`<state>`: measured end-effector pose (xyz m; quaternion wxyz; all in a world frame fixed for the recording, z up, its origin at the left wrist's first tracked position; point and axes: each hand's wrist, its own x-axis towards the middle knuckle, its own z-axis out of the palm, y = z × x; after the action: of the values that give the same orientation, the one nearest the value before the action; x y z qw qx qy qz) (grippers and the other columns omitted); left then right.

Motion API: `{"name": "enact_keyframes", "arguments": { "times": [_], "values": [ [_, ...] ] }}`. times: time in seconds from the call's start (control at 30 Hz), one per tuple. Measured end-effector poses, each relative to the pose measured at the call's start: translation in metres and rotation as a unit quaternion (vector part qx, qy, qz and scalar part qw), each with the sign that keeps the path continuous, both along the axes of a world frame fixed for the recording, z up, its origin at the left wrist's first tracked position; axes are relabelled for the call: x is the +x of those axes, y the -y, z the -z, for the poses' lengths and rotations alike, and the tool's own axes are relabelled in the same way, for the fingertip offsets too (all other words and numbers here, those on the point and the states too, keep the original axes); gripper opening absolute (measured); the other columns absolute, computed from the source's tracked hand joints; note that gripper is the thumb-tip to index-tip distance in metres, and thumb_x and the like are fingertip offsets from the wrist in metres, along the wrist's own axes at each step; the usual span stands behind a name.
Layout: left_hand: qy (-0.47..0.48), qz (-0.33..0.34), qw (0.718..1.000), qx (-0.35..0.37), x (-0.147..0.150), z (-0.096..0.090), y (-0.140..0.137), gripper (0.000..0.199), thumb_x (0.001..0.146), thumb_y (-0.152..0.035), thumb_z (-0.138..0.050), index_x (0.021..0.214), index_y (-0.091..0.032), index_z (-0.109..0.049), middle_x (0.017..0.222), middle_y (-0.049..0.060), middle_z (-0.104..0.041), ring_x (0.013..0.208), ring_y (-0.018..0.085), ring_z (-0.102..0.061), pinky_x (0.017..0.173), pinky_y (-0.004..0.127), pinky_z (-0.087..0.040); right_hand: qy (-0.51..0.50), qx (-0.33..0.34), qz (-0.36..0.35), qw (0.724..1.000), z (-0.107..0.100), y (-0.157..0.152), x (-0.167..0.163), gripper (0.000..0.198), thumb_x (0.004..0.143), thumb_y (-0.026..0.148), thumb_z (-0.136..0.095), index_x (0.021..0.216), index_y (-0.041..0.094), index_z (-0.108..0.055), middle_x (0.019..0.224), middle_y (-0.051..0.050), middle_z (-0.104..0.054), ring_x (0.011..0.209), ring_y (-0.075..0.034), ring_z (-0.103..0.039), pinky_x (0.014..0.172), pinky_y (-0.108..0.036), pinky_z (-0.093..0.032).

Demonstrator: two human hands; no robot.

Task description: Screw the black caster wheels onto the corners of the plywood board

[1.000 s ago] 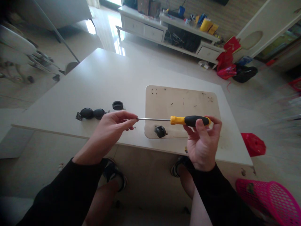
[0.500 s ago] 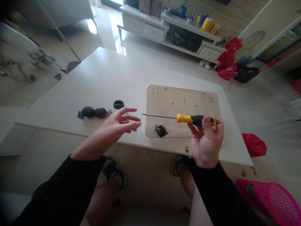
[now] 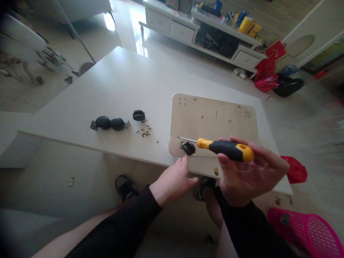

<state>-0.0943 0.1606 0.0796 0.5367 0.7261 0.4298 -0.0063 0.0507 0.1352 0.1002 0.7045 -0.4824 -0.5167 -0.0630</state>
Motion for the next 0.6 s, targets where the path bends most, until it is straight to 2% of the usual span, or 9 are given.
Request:
{"name": "enact_keyframes", "arguments": {
  "times": [0.1, 0.23, 0.33, 0.47, 0.6],
  "values": [
    [-0.018, 0.009, 1.000, -0.019, 0.006, -0.001, -0.005, 0.071, 0.094, -0.036, -0.066, 0.157, -0.008, -0.048, 0.147, 0.026, -0.064, 0.134, 0.039, -0.068, 0.108, 0.042, -0.056, 0.045, -0.004, -0.006, 0.999, 0.007, 0.003, 0.000, 0.058, 0.071, 0.017, -0.096, 0.122, 0.034, -0.076, 0.112, 0.001, -0.073, 0.096, -0.023, -0.081, 0.077, -0.042, -0.076],
    [-0.018, 0.009, 1.000, -0.010, 0.013, -0.001, -0.007, 0.083, 0.094, -0.040, -0.067, 0.165, -0.010, -0.039, 0.148, 0.025, -0.063, 0.131, 0.040, -0.069, 0.107, 0.044, -0.056, 0.063, -0.007, -0.016, 0.998, 0.017, 0.006, 0.006, 0.060, 0.068, 0.019, -0.097, 0.122, 0.034, -0.076, 0.111, 0.000, -0.076, 0.096, -0.026, -0.082, 0.076, -0.047, -0.076],
    [-0.011, 0.005, 1.000, -0.021, 0.014, -0.001, -0.006, 0.085, 0.094, -0.045, -0.068, 0.165, -0.010, -0.040, 0.147, 0.024, -0.064, 0.130, 0.041, -0.069, 0.106, 0.045, -0.057, 0.089, -0.015, -0.034, 0.995, 0.018, 0.007, 0.009, 0.064, 0.065, 0.018, -0.098, 0.122, 0.034, -0.075, 0.111, 0.001, -0.077, 0.095, -0.026, -0.082, 0.075, -0.046, -0.076],
    [-0.019, 0.005, 1.000, -0.009, 0.012, -0.002, -0.005, 0.080, 0.095, -0.045, -0.067, 0.164, -0.012, -0.042, 0.145, 0.024, -0.065, 0.128, 0.041, -0.071, 0.105, 0.047, -0.058, 0.180, -0.030, -0.066, 0.981, 0.016, 0.009, 0.010, 0.073, 0.070, 0.015, -0.096, 0.135, 0.036, -0.070, 0.117, 0.000, -0.080, 0.100, -0.025, -0.083, 0.076, -0.044, -0.076],
    [-0.026, 0.013, 1.000, 0.011, 0.012, 0.000, -0.005, 0.080, 0.097, -0.040, -0.065, 0.167, -0.011, -0.039, 0.146, 0.024, -0.064, 0.129, 0.041, -0.070, 0.107, 0.047, -0.057, 0.196, -0.051, -0.092, 0.975, 0.015, 0.010, 0.009, 0.077, 0.074, 0.011, -0.093, 0.141, 0.038, -0.067, 0.121, -0.001, -0.079, 0.106, -0.025, -0.082, 0.082, -0.044, -0.076]
  ]
}}
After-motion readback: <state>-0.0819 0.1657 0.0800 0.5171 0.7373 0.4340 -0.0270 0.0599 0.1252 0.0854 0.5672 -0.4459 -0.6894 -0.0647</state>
